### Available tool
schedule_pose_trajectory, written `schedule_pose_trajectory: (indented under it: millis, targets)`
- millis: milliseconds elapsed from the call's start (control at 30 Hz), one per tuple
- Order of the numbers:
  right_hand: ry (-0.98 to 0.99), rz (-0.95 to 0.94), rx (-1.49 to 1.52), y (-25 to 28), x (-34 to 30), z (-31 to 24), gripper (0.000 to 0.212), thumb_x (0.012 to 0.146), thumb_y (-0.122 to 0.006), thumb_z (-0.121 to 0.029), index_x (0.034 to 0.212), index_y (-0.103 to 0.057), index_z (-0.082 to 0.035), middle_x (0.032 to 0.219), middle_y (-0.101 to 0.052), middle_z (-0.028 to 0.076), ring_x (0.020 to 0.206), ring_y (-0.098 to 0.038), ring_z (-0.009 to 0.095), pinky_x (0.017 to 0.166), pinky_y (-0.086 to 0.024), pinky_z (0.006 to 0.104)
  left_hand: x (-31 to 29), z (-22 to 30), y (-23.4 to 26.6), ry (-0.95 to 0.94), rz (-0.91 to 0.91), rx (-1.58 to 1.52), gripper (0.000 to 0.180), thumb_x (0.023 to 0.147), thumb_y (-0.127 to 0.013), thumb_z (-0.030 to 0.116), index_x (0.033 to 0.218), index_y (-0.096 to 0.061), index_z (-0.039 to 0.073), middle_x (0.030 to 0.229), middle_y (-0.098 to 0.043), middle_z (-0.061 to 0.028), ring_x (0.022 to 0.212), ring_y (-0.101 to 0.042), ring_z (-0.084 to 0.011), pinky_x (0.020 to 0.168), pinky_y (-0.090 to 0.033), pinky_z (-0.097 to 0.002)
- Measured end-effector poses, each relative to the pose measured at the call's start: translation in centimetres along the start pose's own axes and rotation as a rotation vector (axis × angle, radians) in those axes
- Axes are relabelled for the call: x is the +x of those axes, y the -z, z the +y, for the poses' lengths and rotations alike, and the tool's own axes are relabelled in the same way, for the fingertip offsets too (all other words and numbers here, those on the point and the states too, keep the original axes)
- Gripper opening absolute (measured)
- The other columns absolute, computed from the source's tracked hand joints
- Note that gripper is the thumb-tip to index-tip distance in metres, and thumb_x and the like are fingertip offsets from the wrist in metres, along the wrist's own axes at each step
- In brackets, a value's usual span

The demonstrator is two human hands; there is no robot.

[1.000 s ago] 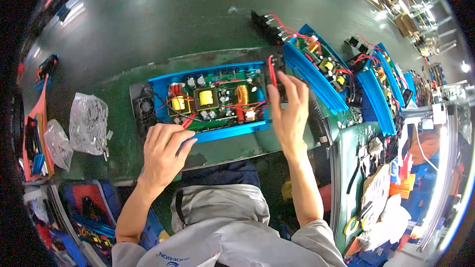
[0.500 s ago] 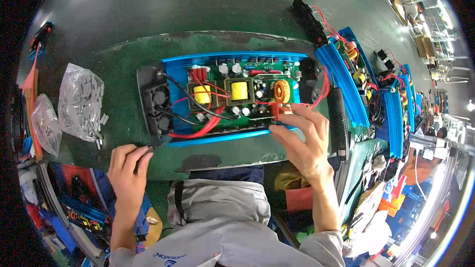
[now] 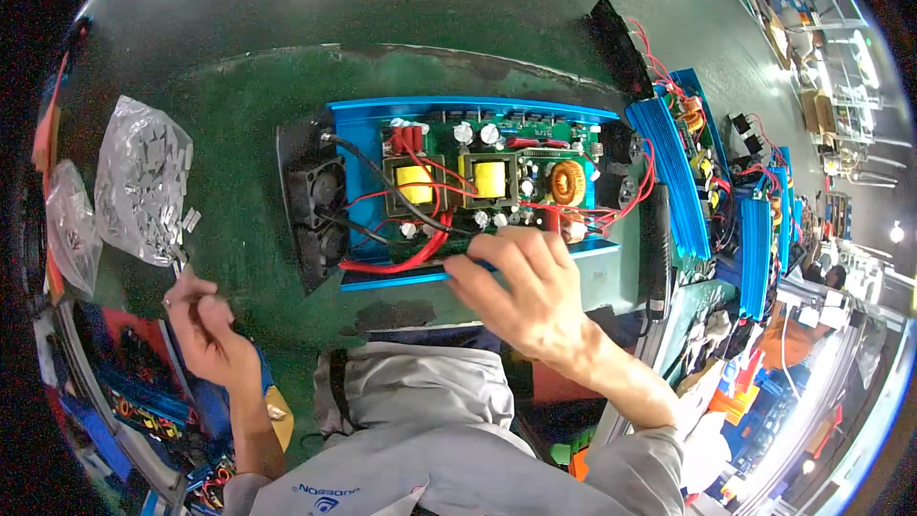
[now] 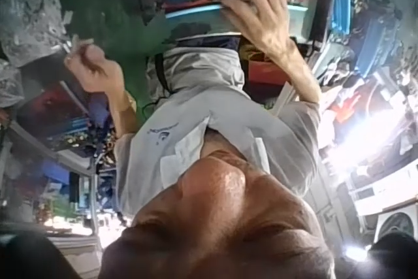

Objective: Assembling electronic power inverters by installing circuit boards into casings and securing them with an electric screwdriver.

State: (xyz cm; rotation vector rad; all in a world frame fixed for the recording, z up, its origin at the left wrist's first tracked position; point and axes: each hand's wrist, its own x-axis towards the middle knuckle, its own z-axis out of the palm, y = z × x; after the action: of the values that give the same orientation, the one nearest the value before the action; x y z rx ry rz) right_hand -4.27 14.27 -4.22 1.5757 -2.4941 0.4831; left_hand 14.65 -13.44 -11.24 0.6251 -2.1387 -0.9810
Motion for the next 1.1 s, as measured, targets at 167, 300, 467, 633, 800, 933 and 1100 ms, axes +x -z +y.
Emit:
schedule_pose_trajectory:
  millis: [167,300,467,633,800,933,1100]
  targets:
    - [0.107,0.051,-0.063,-0.8,-0.8,0.3,0.043,0.063,-0.088,-0.009,0.102,-0.07,-0.011,0.096,-0.063,0.005,0.087,-0.062,0.026,0.075,-0.049,0.0386,0.4,0.4,-0.7,0.154,0.065,-0.332,0.018,0.107,-0.051,0.017,0.105,-0.056,0.0,0.094,-0.061,-0.0084,0.064,-0.05,-0.0066,0.058,-0.044,-0.0202]
    - [0.184,0.027,-0.042,-1.2,-0.4,1.6,0.04,0.065,-0.083,-0.006,0.099,-0.063,-0.008,0.092,-0.061,0.009,0.082,-0.061,0.029,0.075,-0.046,0.0426,1.3,1.3,-1.4,0.225,-0.091,-0.441,0.008,0.105,-0.054,0.008,0.105,-0.054,0.0,0.095,-0.068,-0.0104,0.07,-0.061,-0.0088,0.063,-0.052,-0.0238]
    - [0.289,-0.136,-0.029,0.5,1.7,1.6,0.041,0.07,-0.085,-0.01,0.101,-0.06,-0.007,0.09,-0.06,0.009,0.08,-0.059,0.029,0.072,-0.045,0.0419,1.2,0.5,-1.5,0.19,-0.057,-0.543,0.009,0.103,-0.057,0.007,0.104,-0.054,-0.002,0.092,-0.071,-0.0111,0.071,-0.065,-0.0088,0.06,-0.053,-0.024]
    - [0.315,-0.071,0.174,4.1,10.2,-5.1,0.032,0.078,-0.08,-0.011,0.105,-0.064,-0.004,0.099,-0.064,0.012,0.086,-0.062,0.032,0.075,-0.048,0.0434,1.0,0.9,-0.5,0.163,-0.102,-0.462,0.009,0.107,-0.047,0.008,0.104,-0.046,-0.001,0.092,-0.068,-0.014,0.072,-0.065,-0.0106,0.061,-0.056,-0.0255]
    - [0.568,-0.129,0.175,-6.3,21.2,-9.5,0.032,0.076,-0.067,-0.001,0.107,-0.066,-0.001,0.107,-0.065,0.016,0.101,-0.064,0.036,0.088,-0.054,0.0416,0.4,0.8,-0.8,0.17,-0.145,-0.477,0.011,0.107,-0.046,0.01,0.105,-0.045,-0.001,0.089,-0.069,-0.0146,0.07,-0.064,-0.012,0.061,-0.055,-0.0262]
    - [0.447,-0.442,0.052,-14.8,28.1,-13.1,0.035,0.087,-0.063,-0.015,0.117,-0.064,0.002,0.121,-0.063,0.021,0.12,-0.06,0.033,0.098,-0.052,0.0409,-0.1,0.9,-1.8,0.141,-0.146,-0.498,0.012,0.108,-0.046,0.011,0.107,-0.047,-0.001,0.086,-0.069,-0.0131,0.068,-0.064,-0.0122,0.06,-0.054,-0.0271]
    - [0.666,-0.044,0.347,-18.4,26.8,-12.3,0.052,0.095,-0.064,-0.033,0.142,-0.054,-0.016,0.15,-0.049,0.019,0.137,-0.047,0.039,0.11,-0.043,0.0496,-0.3,1.0,-1.8,0.187,-0.131,-0.472,0.016,0.108,-0.049,0.014,0.106,-0.051,-0.001,0.084,-0.069,-0.0104,0.065,-0.063,-0.0112,0.059,-0.053,-0.0269]
